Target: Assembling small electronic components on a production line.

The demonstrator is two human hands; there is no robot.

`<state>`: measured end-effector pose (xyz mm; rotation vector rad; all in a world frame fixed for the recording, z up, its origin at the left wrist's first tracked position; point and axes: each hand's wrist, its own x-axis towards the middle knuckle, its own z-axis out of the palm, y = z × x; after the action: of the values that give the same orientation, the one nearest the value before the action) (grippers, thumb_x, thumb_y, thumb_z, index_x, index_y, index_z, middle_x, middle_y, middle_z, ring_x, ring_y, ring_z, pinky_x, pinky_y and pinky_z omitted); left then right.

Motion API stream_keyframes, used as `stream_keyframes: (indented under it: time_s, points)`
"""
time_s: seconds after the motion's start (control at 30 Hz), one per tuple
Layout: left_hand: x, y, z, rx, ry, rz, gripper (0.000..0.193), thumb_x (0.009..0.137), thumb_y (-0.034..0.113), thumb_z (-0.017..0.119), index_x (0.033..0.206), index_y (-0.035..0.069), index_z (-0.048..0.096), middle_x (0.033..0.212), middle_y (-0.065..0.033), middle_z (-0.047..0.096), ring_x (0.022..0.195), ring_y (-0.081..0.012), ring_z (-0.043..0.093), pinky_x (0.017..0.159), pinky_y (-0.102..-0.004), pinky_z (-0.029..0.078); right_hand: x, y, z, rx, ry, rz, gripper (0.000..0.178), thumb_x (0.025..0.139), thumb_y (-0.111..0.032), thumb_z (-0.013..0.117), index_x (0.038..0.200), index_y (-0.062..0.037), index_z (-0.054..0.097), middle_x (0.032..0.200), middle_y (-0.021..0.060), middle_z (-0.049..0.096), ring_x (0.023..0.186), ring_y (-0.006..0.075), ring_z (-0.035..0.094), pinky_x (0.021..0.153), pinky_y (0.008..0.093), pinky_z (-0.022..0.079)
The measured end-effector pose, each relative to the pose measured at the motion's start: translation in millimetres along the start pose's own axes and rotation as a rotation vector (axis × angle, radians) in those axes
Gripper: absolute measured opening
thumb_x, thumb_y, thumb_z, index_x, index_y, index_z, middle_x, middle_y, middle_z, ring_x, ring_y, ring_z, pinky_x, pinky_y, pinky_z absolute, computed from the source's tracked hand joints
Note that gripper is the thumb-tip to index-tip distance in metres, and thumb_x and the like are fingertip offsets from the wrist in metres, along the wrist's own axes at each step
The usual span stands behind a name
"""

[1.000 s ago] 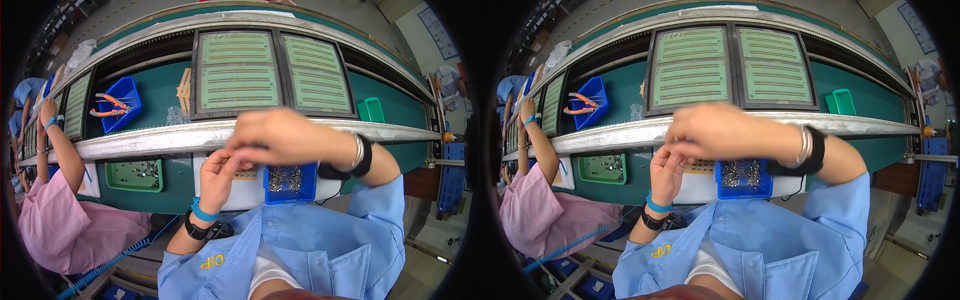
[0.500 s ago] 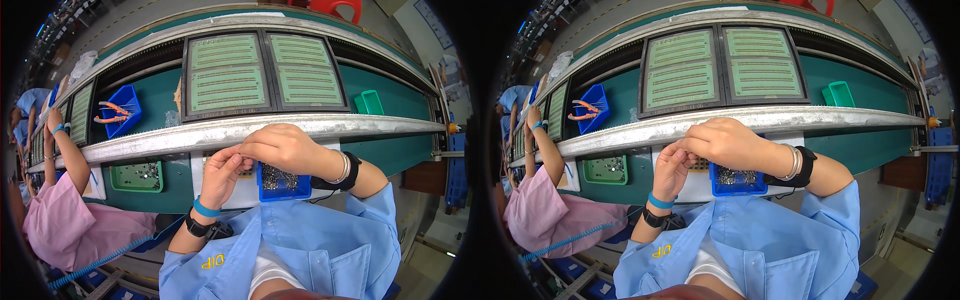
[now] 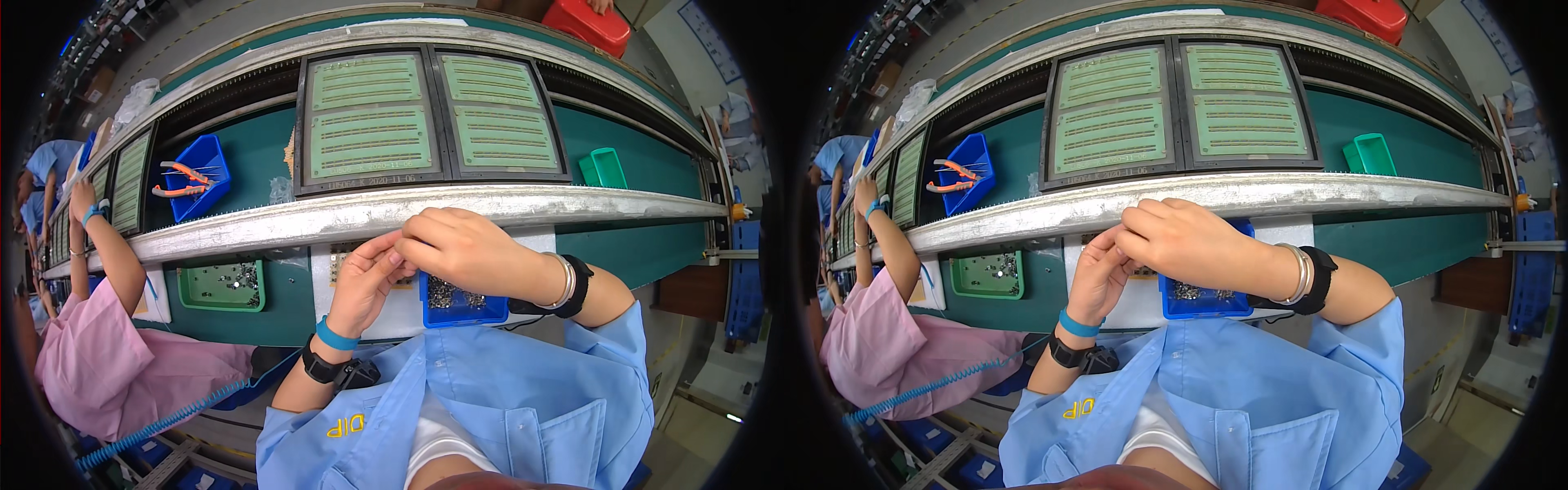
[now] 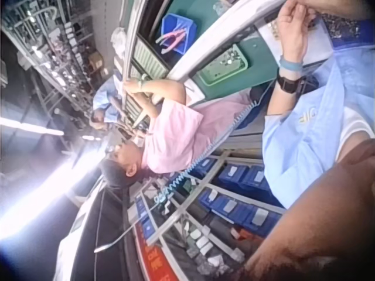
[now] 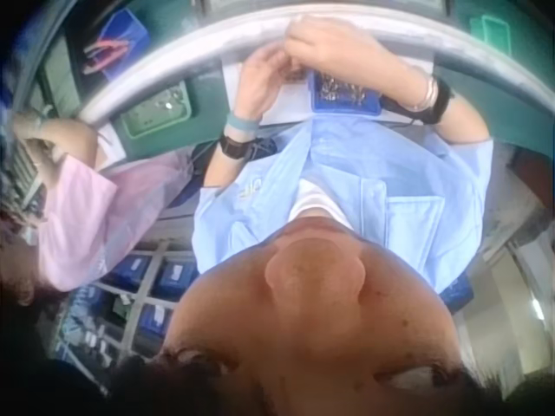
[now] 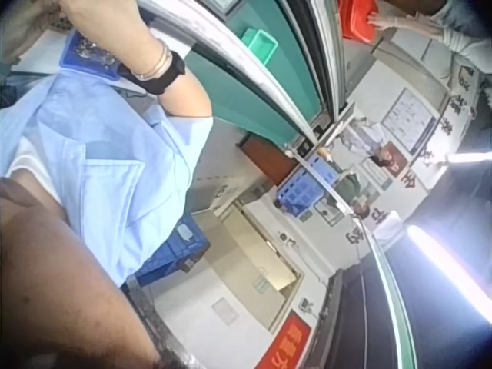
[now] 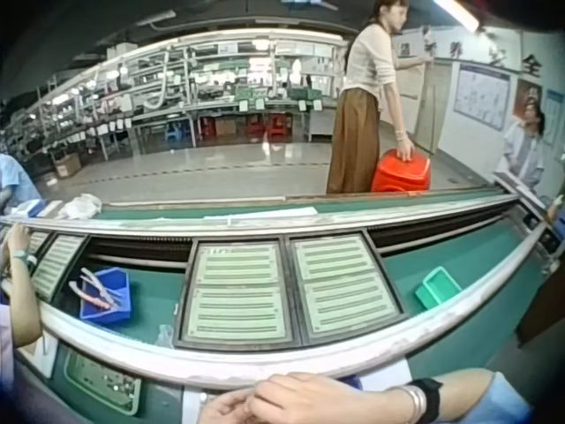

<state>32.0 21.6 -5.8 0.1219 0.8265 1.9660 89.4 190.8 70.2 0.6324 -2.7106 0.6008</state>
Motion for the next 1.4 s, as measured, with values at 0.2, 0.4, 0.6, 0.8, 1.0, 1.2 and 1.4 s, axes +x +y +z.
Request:
stream_keyframes:
  time_s: [0.2,0.4,0.6,0.8,1.0,1.2,1.4]
  points:
    - [-0.3,-1.0,-4.8,0.017,-0.011,-0.005,0.024,0.088,0.008,0.053,0.11,0.0,0.055,0.097,-0.0086,0.062,0.086,-0.015,0.06,0.08,-0.0281,0.049,0.7,0.1,3.4,-0.003,0.008,0.001,0.014,0.068,-0.011,0.061,0.078,-0.0043,0.053,0.077,0.0055,0.051,0.072,0.0204,0.055,0.061,0.0314,0.045]
    - [-2.1,-0.7,-3.2,0.046,-0.026,0.027,0.024,0.088,0.01,0.053,0.11,0.001,0.055,0.097,-0.0084,0.061,0.085,-0.0151,0.06,0.08,-0.0288,0.049,2.6,2.1,7.3,0.133,0.075,0.084,0.014,0.07,-0.009,0.064,0.081,-0.005,0.056,0.081,0.0062,0.051,0.073,0.0201,0.053,0.063,0.0298,0.045]
    - [-3.0,1.2,-9.4,-0.14,-0.229,-0.03,0.02,0.088,0.011,0.053,0.105,0.001,0.055,0.094,-0.0073,0.06,0.084,-0.0155,0.059,0.078,-0.0295,0.048,6.7,0.3,11.5,0.704,0.09,0.284,0.012,0.073,-0.008,0.064,0.083,-0.006,0.058,0.085,0.0078,0.047,0.075,0.02,0.051,0.067,0.0282,0.043]
    - [-6.5,4.5,-8.0,-0.158,-0.234,0.01,0.014,0.087,0.011,0.054,0.098,0.002,0.054,0.092,-0.0076,0.059,0.084,-0.0153,0.059,0.079,-0.0295,0.048,12.0,0.7,13.1,0.847,0.058,0.23,0.012,0.074,-0.007,0.064,0.085,-0.0052,0.059,0.085,0.0093,0.046,0.076,0.0212,0.049,0.07,0.0284,0.042]
    - [-9.5,3.0,-10.7,-0.071,-0.195,0.069,0.012,0.087,0.011,0.054,0.095,0.002,0.053,0.09,-0.0072,0.06,0.082,-0.0134,0.06,0.076,-0.026,0.049,20.5,-3.8,0.8,0.139,0.08,-0.061,0.019,0.062,-0.005,0.067,0.078,-0.0079,0.057,0.074,0.0051,0.05,0.068,0.0226,0.05,0.062,0.0324,0.039]
    - [-10.3,5.4,-6.9,0.176,-0.102,0.144,0.01,0.086,0.01,0.056,0.093,0.003,0.053,0.089,-0.0074,0.062,0.082,-0.0134,0.061,0.071,-0.0227,0.049,31.6,-15.6,-6.6,-0.117,-0.014,-0.116,0.019,0.057,-0.004,0.066,0.071,-0.0091,0.053,0.068,0.0029,0.05,0.066,0.0225,0.05,0.058,0.0338,0.037]
    - [-8.3,-1.4,-13.1,0.141,-0.074,0.102,0.011,0.086,0.011,0.057,0.092,0.003,0.053,0.086,-0.0039,0.06,0.081,-0.0111,0.061,0.068,-0.0213,0.048,66.2,19.7,-16.0,0.001,-0.111,-0.005,0.017,0.06,0.0,0.061,0.073,-0.005,0.051,0.067,0.0053,0.049,0.063,0.023,0.05,0.057,0.0311,0.038]
